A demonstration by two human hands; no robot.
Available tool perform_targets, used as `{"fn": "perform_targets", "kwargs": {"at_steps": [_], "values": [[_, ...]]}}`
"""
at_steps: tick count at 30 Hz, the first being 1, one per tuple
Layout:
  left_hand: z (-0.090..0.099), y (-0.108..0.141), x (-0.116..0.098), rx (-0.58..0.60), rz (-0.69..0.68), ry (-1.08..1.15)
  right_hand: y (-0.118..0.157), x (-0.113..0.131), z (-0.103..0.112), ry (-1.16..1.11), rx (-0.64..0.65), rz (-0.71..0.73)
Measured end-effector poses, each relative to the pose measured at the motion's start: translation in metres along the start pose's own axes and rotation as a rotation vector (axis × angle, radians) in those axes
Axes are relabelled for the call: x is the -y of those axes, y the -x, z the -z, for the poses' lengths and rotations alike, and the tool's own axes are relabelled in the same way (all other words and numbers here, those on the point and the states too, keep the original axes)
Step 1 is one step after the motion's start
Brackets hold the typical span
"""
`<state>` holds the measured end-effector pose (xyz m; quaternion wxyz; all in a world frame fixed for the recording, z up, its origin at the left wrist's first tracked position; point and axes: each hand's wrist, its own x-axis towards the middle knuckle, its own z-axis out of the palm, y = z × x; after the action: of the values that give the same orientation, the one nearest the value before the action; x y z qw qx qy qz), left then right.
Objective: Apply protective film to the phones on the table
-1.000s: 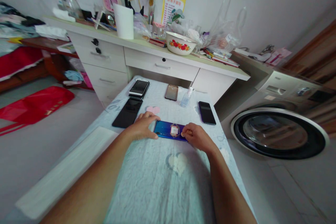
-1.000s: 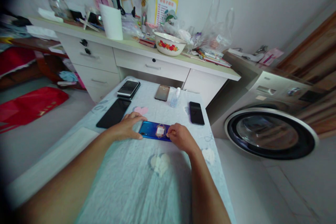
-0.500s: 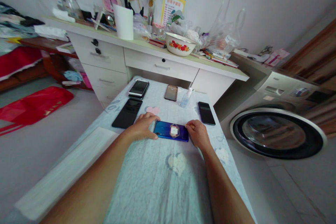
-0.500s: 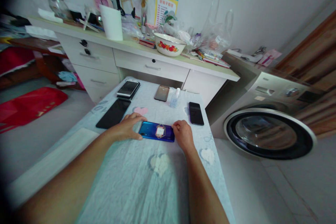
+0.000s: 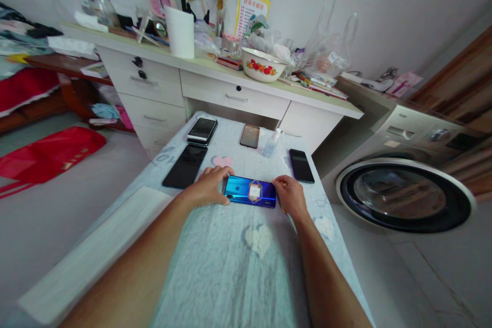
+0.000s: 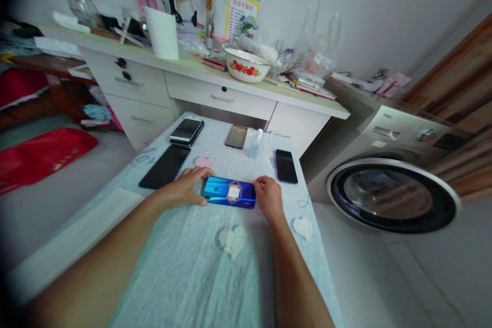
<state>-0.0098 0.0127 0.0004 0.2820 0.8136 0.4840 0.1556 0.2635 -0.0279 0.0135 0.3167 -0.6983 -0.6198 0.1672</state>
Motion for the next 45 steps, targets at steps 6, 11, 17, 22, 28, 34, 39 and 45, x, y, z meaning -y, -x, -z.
{"fn": "perform_targets", "kwargs": {"at_steps": [6,11,17,22,28,34,39,45], "values": [[-0.002,0.0,0.003,-0.012,-0.037,0.007,-0.004,-0.01,-0.004,-0.085,0.031,-0.038],[0.0,0.002,0.001,-0.019,-0.062,0.047,-0.005,-0.017,-0.008,-0.19,0.03,-0.04],[0.001,0.003,-0.004,-0.015,-0.081,0.168,-0.004,-0.015,-0.011,-0.387,0.038,-0.065],[0.0,0.001,-0.006,-0.018,-0.114,0.205,-0.003,-0.013,-0.012,-0.387,0.043,-0.042],[-0.001,0.002,-0.005,-0.029,-0.128,0.183,-0.003,-0.007,0.01,-0.345,0.199,-0.065],[0.002,0.003,-0.012,-0.025,-0.131,0.147,-0.003,-0.011,0.027,-0.381,0.326,-0.066],[0.002,0.003,-0.011,-0.055,-0.148,0.115,-0.003,-0.011,0.018,-0.357,0.25,-0.007],[-0.001,-0.001,-0.007,-0.193,-0.153,0.032,0.001,-0.002,0.01,-0.435,0.145,0.022]]}}
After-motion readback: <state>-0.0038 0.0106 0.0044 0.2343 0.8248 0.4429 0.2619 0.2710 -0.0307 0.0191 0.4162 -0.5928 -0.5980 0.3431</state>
